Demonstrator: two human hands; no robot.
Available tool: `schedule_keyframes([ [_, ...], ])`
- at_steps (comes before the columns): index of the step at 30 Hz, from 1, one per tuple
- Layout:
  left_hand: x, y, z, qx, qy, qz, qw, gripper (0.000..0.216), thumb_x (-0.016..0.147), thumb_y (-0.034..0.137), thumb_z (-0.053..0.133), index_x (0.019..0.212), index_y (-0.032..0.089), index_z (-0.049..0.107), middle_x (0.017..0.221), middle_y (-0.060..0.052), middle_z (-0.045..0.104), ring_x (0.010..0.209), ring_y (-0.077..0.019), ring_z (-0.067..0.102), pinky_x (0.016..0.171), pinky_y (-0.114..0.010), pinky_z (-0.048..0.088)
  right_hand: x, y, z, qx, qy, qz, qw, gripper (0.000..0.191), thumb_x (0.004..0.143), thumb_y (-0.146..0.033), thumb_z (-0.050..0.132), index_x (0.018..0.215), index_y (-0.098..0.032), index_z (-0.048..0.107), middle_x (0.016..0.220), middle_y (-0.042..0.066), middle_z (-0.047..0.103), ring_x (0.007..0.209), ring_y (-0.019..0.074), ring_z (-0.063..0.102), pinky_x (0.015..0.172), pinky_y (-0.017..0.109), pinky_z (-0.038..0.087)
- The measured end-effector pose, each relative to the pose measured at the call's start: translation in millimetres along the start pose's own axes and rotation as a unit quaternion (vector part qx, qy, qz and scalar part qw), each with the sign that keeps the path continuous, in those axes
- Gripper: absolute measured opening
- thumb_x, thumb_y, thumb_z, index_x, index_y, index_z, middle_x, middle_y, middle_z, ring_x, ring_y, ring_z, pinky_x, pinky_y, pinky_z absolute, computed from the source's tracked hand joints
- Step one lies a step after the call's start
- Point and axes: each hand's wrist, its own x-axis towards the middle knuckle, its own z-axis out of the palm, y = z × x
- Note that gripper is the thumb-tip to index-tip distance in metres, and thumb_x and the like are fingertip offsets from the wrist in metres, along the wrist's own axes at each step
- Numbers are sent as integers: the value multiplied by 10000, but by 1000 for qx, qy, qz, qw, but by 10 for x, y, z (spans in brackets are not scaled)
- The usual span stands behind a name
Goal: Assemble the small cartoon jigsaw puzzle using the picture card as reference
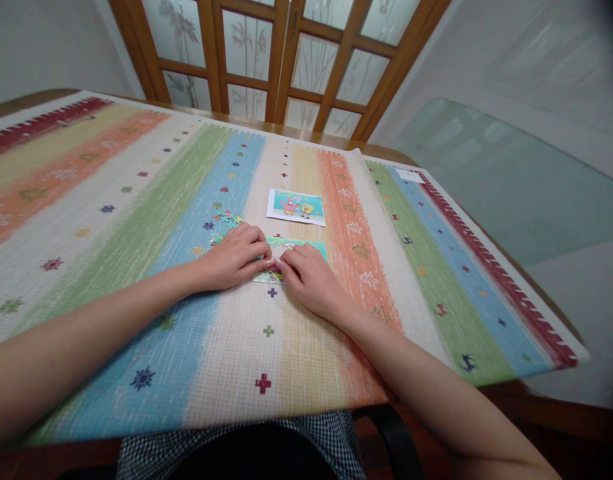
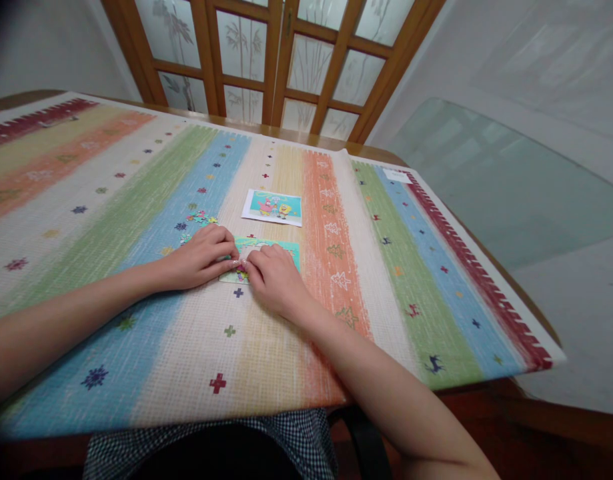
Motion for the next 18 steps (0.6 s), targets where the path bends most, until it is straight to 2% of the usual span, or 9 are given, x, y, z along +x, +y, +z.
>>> schedule_keyframes([
  [7,39,-26,-69,-6,-25,-6,1000,318,1039,438,459,986,214,679,1058,-76,556,1036,-244,495,951,-413,364,-79,24,-244,25,-6,-22,999,195,1012,-238,487,1043,-174,669,964,83,696,934,215,562,836,338,359],
  [13,83,-54,-111,1,-47,-9,999,358,1029,473,462,975,217,706,1063,-82,549,1031,-250,499,937,-418,366,-128,-44,-423,-71,-72,-84,991,212,1011,-259,546,998,-210,753,916,49,724,905,213,557,801,364,270],
  [18,96,-57,-106,11,-58,-9,998,364,1025,485,470,981,225,722,1052,-85,544,1018,-256,493,930,-418,364,-153,-96,-451,-97,-94,-106,985,215,1009,-262,568,1043,-241,779,943,42,720,914,212,534,795,368,231],
])
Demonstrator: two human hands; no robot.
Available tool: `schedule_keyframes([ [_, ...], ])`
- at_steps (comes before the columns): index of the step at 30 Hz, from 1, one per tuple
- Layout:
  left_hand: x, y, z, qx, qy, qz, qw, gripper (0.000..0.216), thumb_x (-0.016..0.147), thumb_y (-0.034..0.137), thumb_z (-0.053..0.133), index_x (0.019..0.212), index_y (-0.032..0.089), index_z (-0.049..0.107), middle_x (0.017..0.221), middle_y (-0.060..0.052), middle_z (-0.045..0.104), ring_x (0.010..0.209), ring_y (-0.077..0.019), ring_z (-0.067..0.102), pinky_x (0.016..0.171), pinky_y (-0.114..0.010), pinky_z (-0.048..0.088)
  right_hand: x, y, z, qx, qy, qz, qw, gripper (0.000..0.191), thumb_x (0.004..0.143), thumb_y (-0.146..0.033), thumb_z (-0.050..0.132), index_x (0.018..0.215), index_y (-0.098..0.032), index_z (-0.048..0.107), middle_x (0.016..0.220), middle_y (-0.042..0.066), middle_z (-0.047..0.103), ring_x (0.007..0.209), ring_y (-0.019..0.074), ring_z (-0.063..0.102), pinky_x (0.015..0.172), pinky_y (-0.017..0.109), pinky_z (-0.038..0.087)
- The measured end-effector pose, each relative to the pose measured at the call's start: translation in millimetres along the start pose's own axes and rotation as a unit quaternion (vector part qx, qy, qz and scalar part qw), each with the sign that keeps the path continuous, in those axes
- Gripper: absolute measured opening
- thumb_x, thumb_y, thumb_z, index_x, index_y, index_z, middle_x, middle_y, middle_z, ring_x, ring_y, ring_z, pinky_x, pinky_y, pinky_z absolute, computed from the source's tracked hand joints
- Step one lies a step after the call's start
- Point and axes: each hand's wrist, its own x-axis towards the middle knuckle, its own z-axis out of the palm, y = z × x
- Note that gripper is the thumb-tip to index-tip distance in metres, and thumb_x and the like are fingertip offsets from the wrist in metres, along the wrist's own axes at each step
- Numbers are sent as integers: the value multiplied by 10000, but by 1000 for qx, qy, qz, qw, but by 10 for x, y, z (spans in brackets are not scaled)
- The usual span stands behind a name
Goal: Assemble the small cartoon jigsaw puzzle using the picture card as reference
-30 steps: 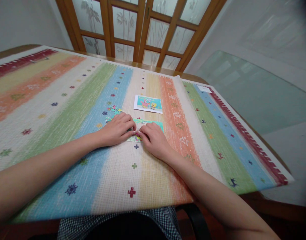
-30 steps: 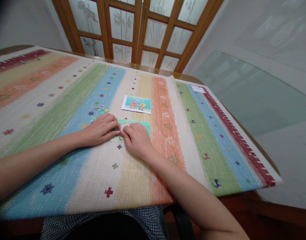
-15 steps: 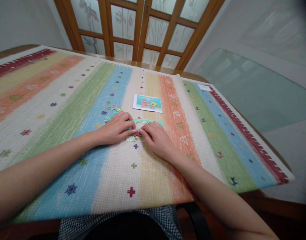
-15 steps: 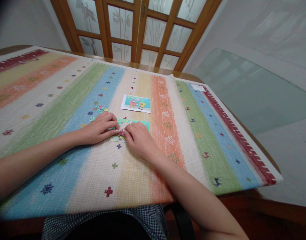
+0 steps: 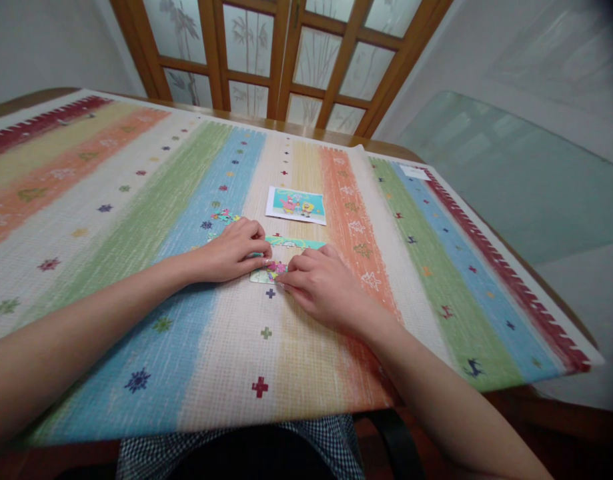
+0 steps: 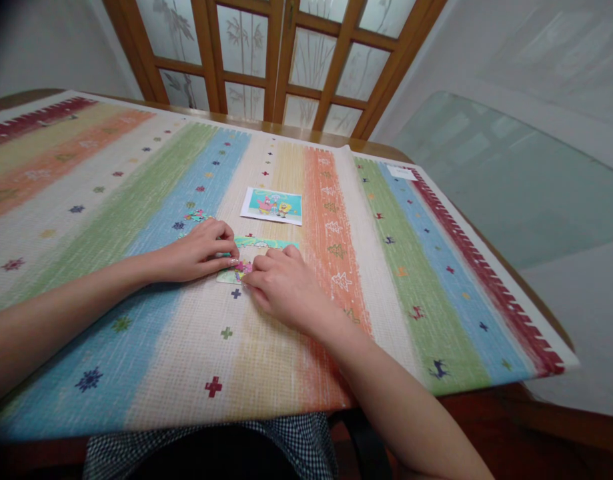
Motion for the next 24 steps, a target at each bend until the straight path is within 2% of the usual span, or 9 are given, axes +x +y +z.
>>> schedule_keyframes([
  [14,16,67,-45,49,-10,-4,999,360,1015,505,498,984,237,736,1047,-82,526,1019,-257,470,919,-395,352,13,-35,-6,-14,-10,-8,1000,252,1013,-249,542,1100,-253,778,967,55,706,936,220,510,799,373,225],
  [19,16,122,-54,87,-14,-1,996,360,1026,482,473,983,228,724,1072,-93,529,1010,-264,468,927,-410,355,15,-41,-2,-14,-9,-7,1000,252,1015,-251,537,1079,-248,781,966,57,710,926,217,509,796,369,230],
  [24,9,162,-24,169,13,14,985,348,1032,467,457,977,242,718,1090,-104,548,1038,-294,462,955,-466,353,11,-38,14,-14,-2,-8,1000,249,1015,-255,536,1056,-253,782,980,56,715,943,225,521,805,376,248],
])
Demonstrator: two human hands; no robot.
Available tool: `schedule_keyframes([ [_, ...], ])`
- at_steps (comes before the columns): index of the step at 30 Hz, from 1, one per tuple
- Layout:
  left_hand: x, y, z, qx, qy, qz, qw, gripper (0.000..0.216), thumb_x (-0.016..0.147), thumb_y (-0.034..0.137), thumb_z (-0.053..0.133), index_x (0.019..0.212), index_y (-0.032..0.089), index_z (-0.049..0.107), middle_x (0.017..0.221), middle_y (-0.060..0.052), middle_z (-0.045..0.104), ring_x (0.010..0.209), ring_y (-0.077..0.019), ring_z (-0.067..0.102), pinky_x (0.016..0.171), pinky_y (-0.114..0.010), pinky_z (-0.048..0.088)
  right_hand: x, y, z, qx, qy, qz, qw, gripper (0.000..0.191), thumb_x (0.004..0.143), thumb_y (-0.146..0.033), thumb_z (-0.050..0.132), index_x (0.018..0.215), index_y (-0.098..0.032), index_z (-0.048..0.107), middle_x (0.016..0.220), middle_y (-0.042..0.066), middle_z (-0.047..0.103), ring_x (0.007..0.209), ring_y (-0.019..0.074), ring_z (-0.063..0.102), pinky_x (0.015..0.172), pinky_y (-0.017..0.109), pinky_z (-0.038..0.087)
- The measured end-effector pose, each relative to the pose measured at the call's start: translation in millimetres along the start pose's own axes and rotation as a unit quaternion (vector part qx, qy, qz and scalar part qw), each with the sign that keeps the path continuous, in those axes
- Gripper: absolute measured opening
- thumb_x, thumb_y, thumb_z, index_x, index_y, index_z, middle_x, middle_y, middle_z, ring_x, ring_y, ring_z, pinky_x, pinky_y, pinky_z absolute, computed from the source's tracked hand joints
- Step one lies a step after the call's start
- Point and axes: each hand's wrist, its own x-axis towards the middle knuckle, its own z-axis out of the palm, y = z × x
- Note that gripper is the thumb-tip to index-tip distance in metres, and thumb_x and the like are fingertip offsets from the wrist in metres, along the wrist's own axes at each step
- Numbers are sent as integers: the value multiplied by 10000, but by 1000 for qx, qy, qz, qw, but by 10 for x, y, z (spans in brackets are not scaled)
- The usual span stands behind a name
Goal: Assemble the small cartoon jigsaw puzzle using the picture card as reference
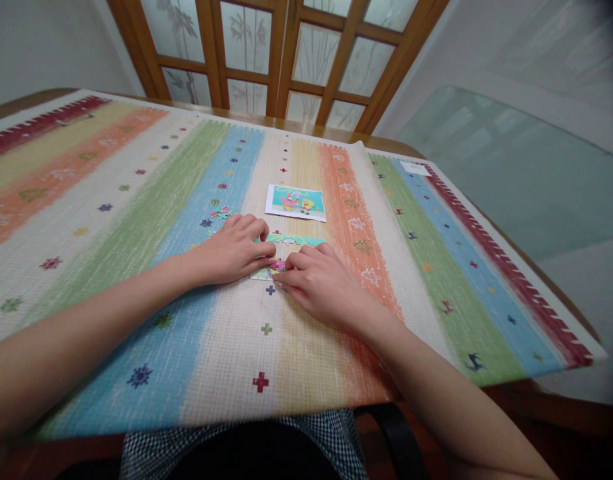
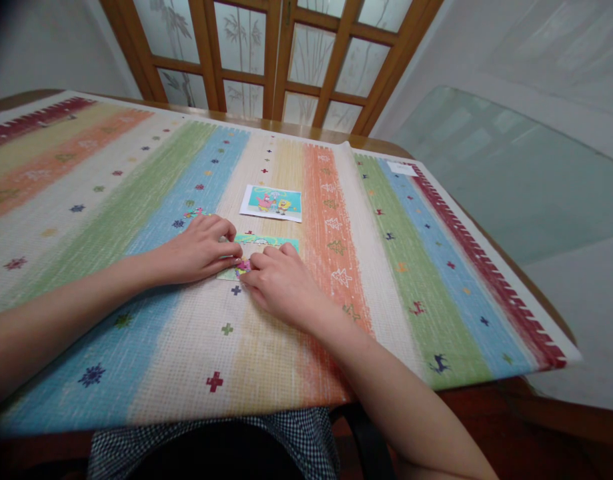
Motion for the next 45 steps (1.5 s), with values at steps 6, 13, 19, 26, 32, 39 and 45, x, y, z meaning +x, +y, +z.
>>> schedule_keyframes([
  [6,-9,25,9,50,30,20,998,278,1012,462,528,960,254,704,1119,-90,573,1088,-295,468,988,-477,348,0,-1,-5,-1,-1,0,1000,247,1017,-250,536,1028,-246,782,985,57,718,945,222,525,804,378,252],
  [13,0,34,19,60,43,22,997,283,1015,459,527,939,252,705,1166,-98,584,1120,-304,479,985,-487,345,6,-6,-5,1,-8,4,1000,245,1022,-256,538,1053,-243,781,1000,53,716,949,222,532,810,380,252],
  [19,4,47,29,49,52,20,997,239,1004,423,561,922,250,704,1202,-97,588,1134,-303,483,1014,-499,328,5,-12,-14,-3,-5,-1,1000,231,1007,-229,548,985,-233,779,979,54,712,938,217,522,799,373,250],
  [26,-3,19,91,22,49,1,999,234,1000,432,558,978,237,683,1165,-102,575,1102,-293,487,988,-484,348,-4,-15,-21,6,-7,4,1000,232,1013,-234,551,1030,-235,783,978,58,712,947,220,535,801,379,260],
  [32,2,-14,132,-58,66,-66,994,323,930,552,639,1016,242,668,1130,-81,538,1073,-280,478,989,-479,358,-4,-5,1,16,-2,4,1000,236,1017,-248,552,1070,-244,782,977,57,708,955,220,548,810,373,268],
  [39,-12,-46,190,-106,80,-109,985,385,879,601,684,1016,241,665,1072,-56,514,1051,-258,483,991,-458,384,3,36,25,24,5,20,999,267,1030,-271,539,1205,-205,729,986,66,707,941,214,551,791,350,277],
  [45,-22,-100,166,-117,118,-110,980,256,968,466,597,1008,224,668,1067,-66,526,1045,-249,494,969,-446,393,27,10,99,-16,0,11,1000,259,1041,-232,497,1129,-187,736,989,76,707,955,230,536,823,368,285],
])
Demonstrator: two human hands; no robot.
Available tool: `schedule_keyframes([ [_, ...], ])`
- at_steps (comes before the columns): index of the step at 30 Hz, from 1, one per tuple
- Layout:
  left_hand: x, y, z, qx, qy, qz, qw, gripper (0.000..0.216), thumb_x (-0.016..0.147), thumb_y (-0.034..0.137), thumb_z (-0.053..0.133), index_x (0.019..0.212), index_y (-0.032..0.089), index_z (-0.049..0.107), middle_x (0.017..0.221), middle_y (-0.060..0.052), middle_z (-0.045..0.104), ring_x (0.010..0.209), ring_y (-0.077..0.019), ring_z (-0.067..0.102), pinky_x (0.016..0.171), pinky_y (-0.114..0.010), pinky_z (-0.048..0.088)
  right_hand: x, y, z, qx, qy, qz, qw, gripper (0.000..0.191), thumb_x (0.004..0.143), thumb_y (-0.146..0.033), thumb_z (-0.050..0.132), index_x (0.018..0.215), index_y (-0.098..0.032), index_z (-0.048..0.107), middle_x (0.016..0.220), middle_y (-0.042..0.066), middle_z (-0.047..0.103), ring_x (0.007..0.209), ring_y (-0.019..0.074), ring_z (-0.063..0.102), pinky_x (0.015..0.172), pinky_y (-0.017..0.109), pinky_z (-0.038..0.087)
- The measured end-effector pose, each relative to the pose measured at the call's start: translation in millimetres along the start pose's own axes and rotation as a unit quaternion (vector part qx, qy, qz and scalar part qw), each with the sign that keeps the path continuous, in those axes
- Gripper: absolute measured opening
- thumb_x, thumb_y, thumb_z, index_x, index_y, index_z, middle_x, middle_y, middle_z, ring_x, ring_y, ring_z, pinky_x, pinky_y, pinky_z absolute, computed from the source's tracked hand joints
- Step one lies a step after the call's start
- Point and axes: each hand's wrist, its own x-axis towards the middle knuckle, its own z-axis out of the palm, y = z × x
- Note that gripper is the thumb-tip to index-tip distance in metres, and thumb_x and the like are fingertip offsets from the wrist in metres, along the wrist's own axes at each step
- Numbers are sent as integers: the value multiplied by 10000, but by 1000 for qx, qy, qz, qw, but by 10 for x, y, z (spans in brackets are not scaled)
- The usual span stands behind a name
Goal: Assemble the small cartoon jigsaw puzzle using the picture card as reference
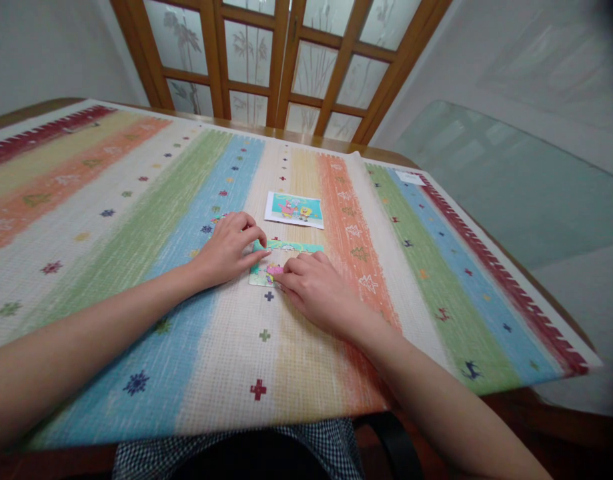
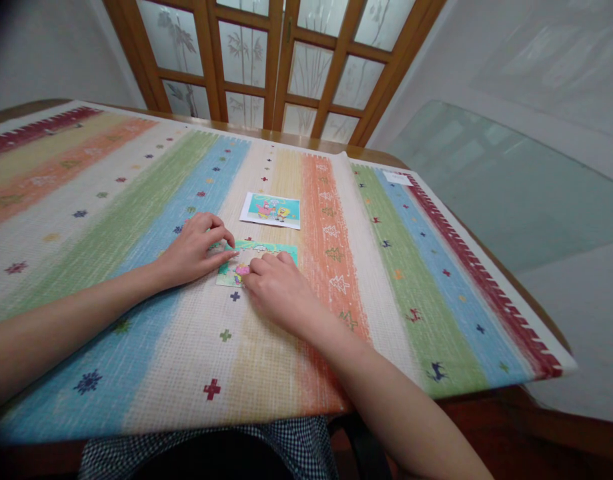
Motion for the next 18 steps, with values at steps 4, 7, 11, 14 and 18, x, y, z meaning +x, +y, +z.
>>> schedule_keyframes([
  [4,-9,-44,13,-13,-8,-11,1000,310,907,526,671,999,230,679,1052,-55,515,1036,-245,492,987,-449,390,-3,-18,42,-20,7,-9,1000,282,1063,-242,458,1078,-180,732,975,75,707,942,231,538,821,377,287],
  [7,-21,-60,39,-11,-24,-15,1000,355,865,560,713,1006,236,683,1068,-52,508,1051,-251,480,1026,-476,369,-7,-10,54,-14,12,0,1000,290,1066,-241,447,1123,-176,723,990,78,707,963,234,545,829,374,297],
  [11,-26,-57,53,-1,-27,-18,999,355,861,554,719,1011,234,682,1086,-56,511,1063,-261,477,1043,-498,355,10,-6,58,8,17,19,1000,267,1042,-229,490,1196,-178,702,1020,85,705,975,237,541,825,369,313],
  [14,-31,-42,47,7,-24,-11,1000,342,865,548,716,1009,241,681,1080,-53,513,1058,-257,473,1042,-494,357,35,-29,56,-7,7,17,1000,294,1058,-215,440,1155,-164,713,998,93,701,961,238,538,819,378,314],
  [18,-41,1,28,25,-23,0,999,316,886,532,701,1002,239,684,1079,-58,524,1048,-259,469,1024,-495,365,51,-53,70,-19,4,26,999,257,1034,-181,467,1111,-158,711,984,99,698,965,246,553,824,383,329],
])
